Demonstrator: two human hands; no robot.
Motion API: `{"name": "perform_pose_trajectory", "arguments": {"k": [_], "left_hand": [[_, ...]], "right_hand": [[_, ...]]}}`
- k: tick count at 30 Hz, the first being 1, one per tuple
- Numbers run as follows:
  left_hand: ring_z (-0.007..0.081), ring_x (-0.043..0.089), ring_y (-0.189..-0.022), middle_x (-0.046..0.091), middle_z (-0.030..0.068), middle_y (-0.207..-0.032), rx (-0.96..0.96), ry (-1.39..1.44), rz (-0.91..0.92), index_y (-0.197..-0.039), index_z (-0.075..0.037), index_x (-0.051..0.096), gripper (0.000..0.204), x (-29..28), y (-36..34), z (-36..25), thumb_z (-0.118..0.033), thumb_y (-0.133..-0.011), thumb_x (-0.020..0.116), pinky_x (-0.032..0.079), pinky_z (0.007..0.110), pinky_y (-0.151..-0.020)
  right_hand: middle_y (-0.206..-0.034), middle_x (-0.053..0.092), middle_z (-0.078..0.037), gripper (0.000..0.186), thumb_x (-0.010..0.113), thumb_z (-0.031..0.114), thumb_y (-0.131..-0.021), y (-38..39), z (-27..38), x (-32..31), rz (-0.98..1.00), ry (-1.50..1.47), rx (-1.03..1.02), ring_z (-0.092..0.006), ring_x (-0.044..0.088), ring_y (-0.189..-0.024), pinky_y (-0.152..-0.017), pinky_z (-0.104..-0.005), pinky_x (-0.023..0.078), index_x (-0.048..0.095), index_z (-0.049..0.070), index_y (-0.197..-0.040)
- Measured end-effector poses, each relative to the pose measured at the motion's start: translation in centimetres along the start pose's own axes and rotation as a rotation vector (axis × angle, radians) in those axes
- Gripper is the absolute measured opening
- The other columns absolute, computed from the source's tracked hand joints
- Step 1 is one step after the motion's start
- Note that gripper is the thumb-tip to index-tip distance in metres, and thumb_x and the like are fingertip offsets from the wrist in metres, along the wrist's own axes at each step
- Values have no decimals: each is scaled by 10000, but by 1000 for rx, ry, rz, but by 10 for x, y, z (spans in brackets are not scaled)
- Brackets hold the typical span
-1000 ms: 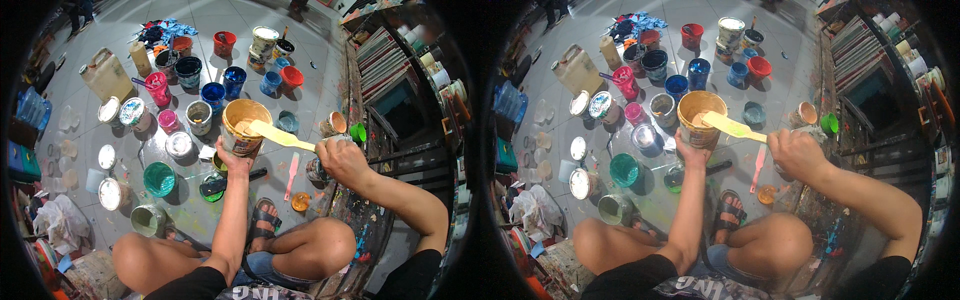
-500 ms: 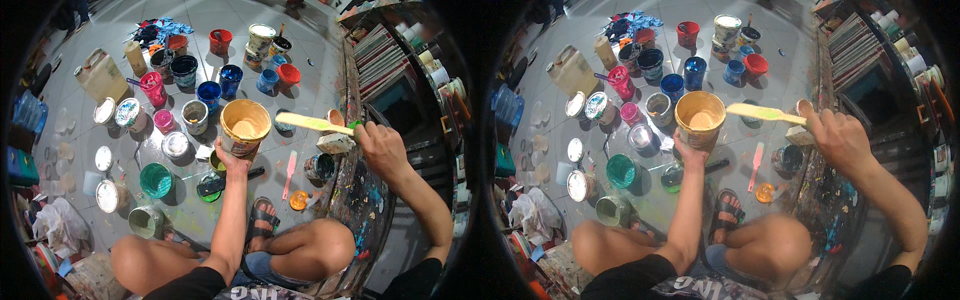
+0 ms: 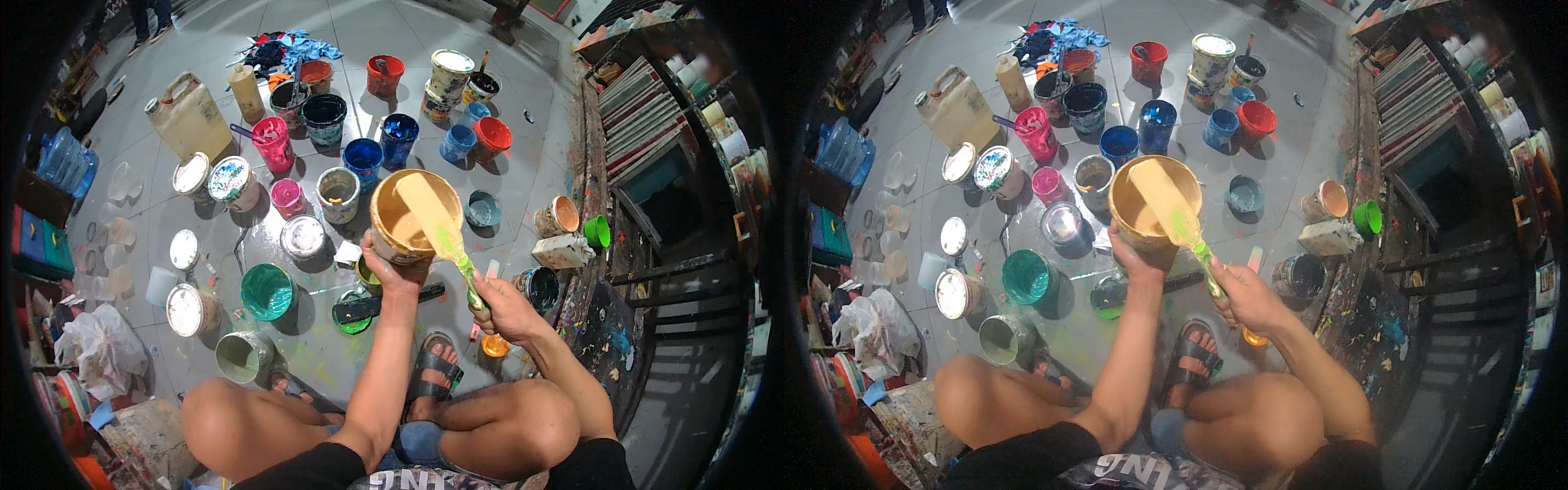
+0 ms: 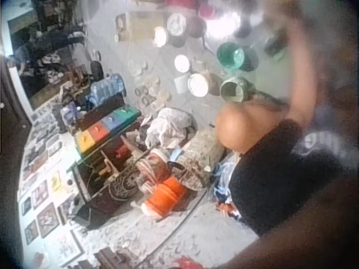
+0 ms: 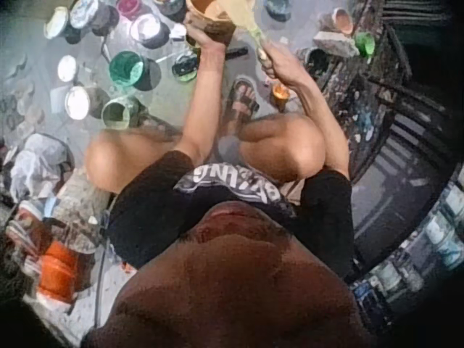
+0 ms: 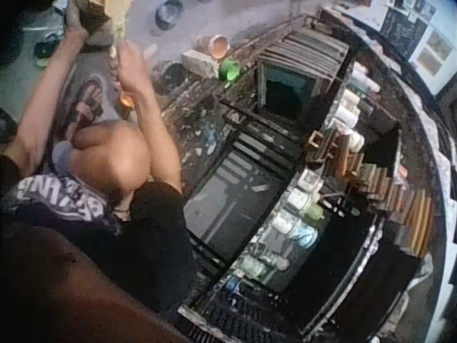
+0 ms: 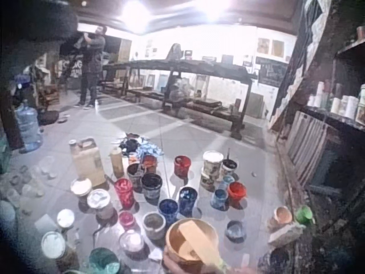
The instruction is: The person stirs light-colored ink in a plastic container with a spatula and then cleans the spatula with a blue cloth.
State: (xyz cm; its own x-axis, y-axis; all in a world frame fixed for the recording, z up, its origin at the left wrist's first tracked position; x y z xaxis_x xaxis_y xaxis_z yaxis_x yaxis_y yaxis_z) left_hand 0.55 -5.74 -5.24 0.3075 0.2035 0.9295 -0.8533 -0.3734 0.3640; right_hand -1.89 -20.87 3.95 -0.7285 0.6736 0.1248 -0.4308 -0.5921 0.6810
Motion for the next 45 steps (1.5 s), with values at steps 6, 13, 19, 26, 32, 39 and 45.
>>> {"name": "perform_pose_trajectory", "arguments": {"k": [6, 13, 19, 26, 32, 39, 45], "left_hand": [[313, 507, -1181, 500, 91, -1303, 56, -4, 77, -1293, -133, 484, 627, 0, -7, -24, -538, -820, 410, 431, 519, -971], [317, 519, -1176, 505, 93, -1304, 49, -38, 104, -1284, -122, 490, 620, -7, -12, -17, -523, -820, 394, 439, 532, -965], [321, 520, -1172, 512, 99, -1297, 9, 27, 122, -1279, -122, 499, 612, -6, -13, -8, -507, -811, 414, 440, 537, -963], [314, 522, -1168, 510, 97, -1300, 4, -22, 38, -1287, -118, 492, 642, 0, -2, -1, -525, -795, 423, 435, 512, -978], [305, 530, -1159, 525, 83, -1283, 9, 13, 88, -1268, -119, 509, 616, 5, -5, 3, -516, -808, 405, 437, 501, -979], [298, 534, -1152, 539, 65, -1266, 41, 44, 45, -1251, -137, 527, 586, -20, -10, -15, -502, -809, 408, 445, 499, -960], [300, 529, -1159, 516, 70, -1291, 97, -53, 7, -1279, -151, 506, 618, -25, -11, -30, -536, -805, 409, 443, 514, -958]], "right_hand": [[-588, 460, -2, 502, 394, 459, -985, 22, -12, -33, -133, 485, 0, -97, 390, -522, -462, -272, 330, 535, 41, -746], [-582, 474, -12, 536, 417, 488, -962, 85, 8, -57, -139, 520, 322, -92, 401, -549, -478, -280, 334, 632, 8, -860], [-561, 475, -35, 555, 384, 485, -972, 113, 32, -76, -201, 716, 413, -121, 474, -491, -462, -290, 410, 630, 1, -860], [-555, 428, 23, 496, 403, 460, -984, 78, 33, -63, -221, 302, 81, -74, 363, -447, -415, -241, 305, 564, 41, -774], [-548, 394, 40, 459, 406, 449, -988, 9, 2, -30, -166, 190, -41, -69, 345, -450, -429, -259, 304, 524, 58, -779], [-557, 476, -11, 504, 387, 452, -985, 27, -35, -45, -122, 479, 153, -109, 431, -498, -479, -291, 352, 580, 34, -779], [-567, 470, -15, 559, 354, 453, -994, 70, -4, -71, -210, 666, 150, -112, 417, -529, -508, -297, 363, 607, -4, -794]]}}
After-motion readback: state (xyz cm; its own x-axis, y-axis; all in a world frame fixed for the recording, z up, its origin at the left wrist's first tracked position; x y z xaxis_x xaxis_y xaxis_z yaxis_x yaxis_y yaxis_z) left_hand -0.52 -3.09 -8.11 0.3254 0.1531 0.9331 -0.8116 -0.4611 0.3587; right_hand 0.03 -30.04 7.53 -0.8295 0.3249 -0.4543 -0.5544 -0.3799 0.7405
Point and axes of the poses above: each hand's wrist, its own y-axis away from the middle knuckle, its own x-axis out of the palm, z = x × y, the point moved 10 cm from there along -y, towards the middle knuckle
